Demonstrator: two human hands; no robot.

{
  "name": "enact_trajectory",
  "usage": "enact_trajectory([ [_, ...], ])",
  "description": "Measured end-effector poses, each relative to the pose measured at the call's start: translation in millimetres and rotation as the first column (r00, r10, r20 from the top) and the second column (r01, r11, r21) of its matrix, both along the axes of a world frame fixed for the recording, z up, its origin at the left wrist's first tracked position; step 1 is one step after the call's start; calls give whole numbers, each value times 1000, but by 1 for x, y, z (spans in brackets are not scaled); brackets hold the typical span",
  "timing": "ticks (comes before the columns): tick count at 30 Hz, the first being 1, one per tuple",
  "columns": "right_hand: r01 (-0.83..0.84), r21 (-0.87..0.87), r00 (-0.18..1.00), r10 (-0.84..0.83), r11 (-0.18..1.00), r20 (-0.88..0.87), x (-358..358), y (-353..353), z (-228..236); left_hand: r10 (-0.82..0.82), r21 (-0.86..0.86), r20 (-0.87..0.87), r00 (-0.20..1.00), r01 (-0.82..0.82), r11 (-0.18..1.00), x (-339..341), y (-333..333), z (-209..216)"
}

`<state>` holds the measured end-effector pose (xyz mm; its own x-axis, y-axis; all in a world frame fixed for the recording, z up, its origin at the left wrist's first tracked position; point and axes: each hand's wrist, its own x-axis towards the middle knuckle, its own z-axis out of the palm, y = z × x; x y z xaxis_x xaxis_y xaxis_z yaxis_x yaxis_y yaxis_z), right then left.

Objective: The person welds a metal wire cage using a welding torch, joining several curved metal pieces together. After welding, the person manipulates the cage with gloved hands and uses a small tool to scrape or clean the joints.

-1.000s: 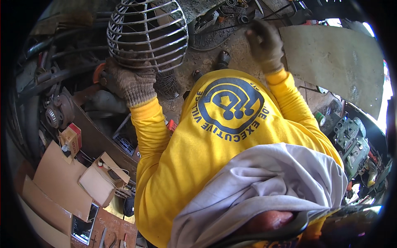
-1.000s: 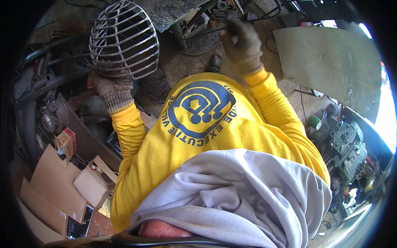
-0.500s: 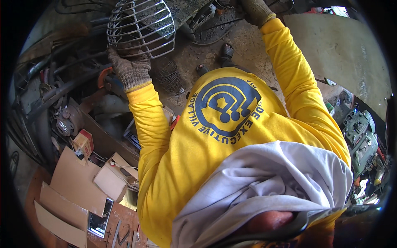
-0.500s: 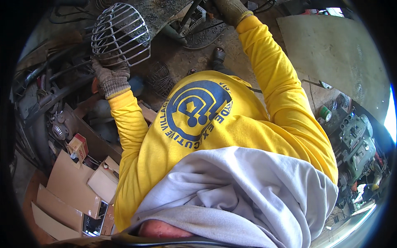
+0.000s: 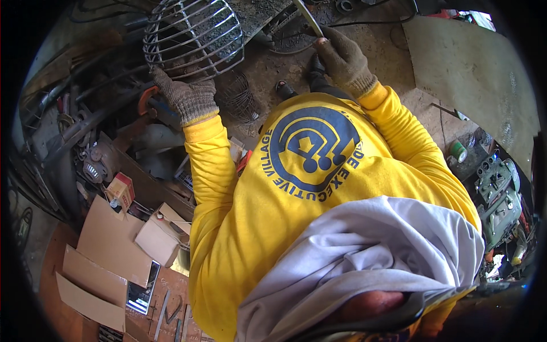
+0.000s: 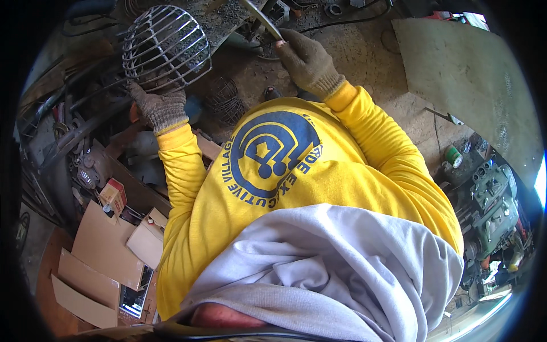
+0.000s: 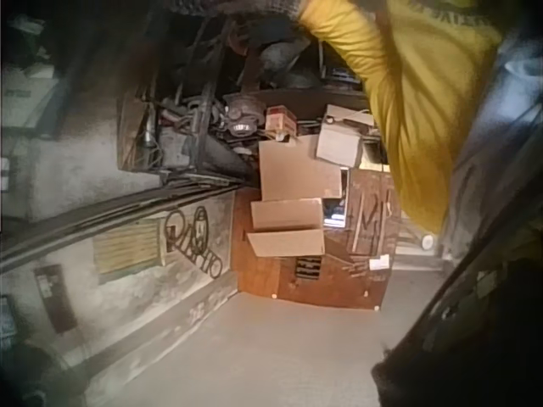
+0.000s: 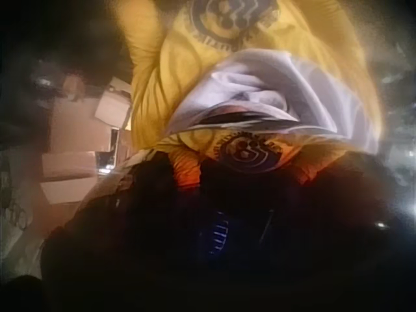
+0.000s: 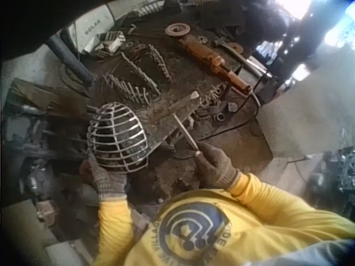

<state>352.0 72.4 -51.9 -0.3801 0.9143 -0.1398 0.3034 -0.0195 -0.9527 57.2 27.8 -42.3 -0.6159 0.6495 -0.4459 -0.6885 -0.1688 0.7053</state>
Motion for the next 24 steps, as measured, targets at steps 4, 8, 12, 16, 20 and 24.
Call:
enact_trajectory([
  [4, -95, 153, 995, 94, 984, 16, 1, -7, -20, 8, -20, 40, 999, -7, 1000, 5, -1, 8],
  [8, -95, 166, 995, 97, 982, -3, -1, -15, -29, -19, -110, -113, 993, 6, 994, -2, -1, 5],
  [12, -116, 172, 993, 120, 978, -11, -5, -19, -29, 21, -185, -129, 991, -45, 982, -3, -1, 4],
  [16, -114, 52, 993, 115, 992, -22, -6, -21, -22, 34, -190, -121, 992, -56, 980, -12, -3, -12],
  [20, -116, 109, 993, 116, 987, 4, -7, -12, -9, 17, -117, 14, 1000, -15, 993, -32, -12, -24],
  [24, -149, 262, 989, 150, 953, 17, -11, -11, -9, 56, -117, 2, 998, -55, 992, -12, -5, -8],
])
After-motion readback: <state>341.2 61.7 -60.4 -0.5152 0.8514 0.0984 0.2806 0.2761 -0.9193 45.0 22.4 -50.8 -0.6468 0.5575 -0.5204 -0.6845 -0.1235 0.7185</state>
